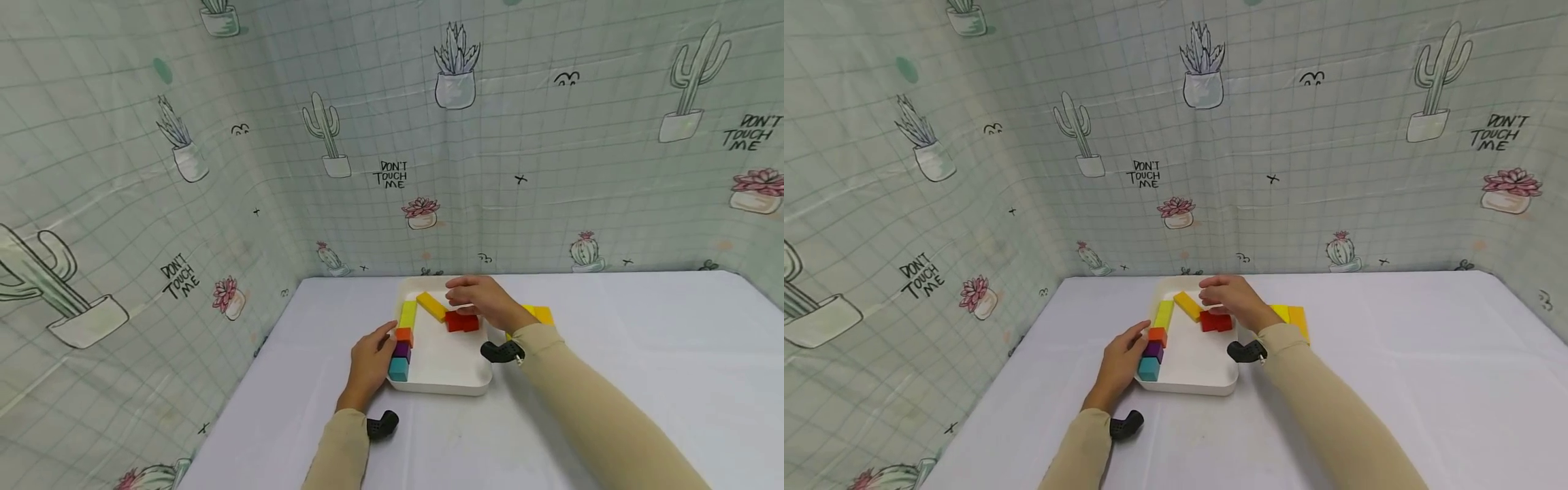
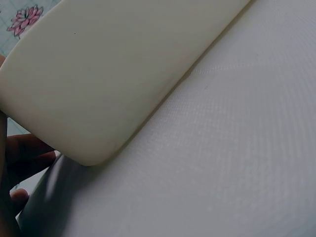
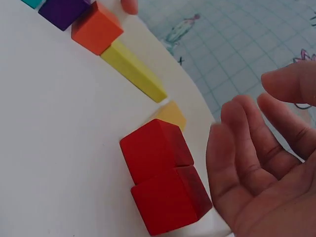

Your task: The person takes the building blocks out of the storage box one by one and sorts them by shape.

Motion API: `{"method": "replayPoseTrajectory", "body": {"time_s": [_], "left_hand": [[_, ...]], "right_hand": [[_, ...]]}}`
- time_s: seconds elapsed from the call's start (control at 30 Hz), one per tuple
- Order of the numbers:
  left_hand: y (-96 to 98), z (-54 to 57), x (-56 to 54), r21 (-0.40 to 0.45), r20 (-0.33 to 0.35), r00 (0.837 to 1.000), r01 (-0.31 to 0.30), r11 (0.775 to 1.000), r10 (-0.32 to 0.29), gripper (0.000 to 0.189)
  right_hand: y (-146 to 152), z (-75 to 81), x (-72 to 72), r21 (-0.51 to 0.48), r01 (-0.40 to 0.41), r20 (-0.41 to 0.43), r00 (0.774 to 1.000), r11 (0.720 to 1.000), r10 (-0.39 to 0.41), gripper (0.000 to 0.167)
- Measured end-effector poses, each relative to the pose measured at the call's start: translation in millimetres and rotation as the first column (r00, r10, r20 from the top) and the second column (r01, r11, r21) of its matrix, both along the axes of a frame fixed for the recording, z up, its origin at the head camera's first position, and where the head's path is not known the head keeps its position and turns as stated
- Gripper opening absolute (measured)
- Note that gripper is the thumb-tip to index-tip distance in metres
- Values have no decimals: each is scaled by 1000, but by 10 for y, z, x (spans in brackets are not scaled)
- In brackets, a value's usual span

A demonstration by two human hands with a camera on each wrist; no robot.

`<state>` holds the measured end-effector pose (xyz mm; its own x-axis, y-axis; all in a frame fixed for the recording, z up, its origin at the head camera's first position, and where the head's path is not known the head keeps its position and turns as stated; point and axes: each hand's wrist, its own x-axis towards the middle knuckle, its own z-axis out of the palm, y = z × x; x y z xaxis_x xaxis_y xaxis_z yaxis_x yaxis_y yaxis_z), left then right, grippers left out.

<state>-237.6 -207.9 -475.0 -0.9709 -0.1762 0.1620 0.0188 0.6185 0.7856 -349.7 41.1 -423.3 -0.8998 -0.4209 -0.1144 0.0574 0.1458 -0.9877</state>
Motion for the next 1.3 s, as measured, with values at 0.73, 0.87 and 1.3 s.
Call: {"method": "replayPoseTrajectory", "body": {"time_s": [0.73,0.87,1.3], "left_hand": [[14,0,6,-13,-3,1000,13,1000,-13,38],[16,22,-8,-12,-1,1000,7,1000,-7,38],[11,1,38,6,-22,1000,19,1000,-19,38]], "right_hand": [[-288,-71,-166,322,56,-165,986,945,-2,36],[-306,-81,-218,349,55,-165,986,935,3,36],[-333,-128,-283,412,50,-84,996,910,-17,44]]}}
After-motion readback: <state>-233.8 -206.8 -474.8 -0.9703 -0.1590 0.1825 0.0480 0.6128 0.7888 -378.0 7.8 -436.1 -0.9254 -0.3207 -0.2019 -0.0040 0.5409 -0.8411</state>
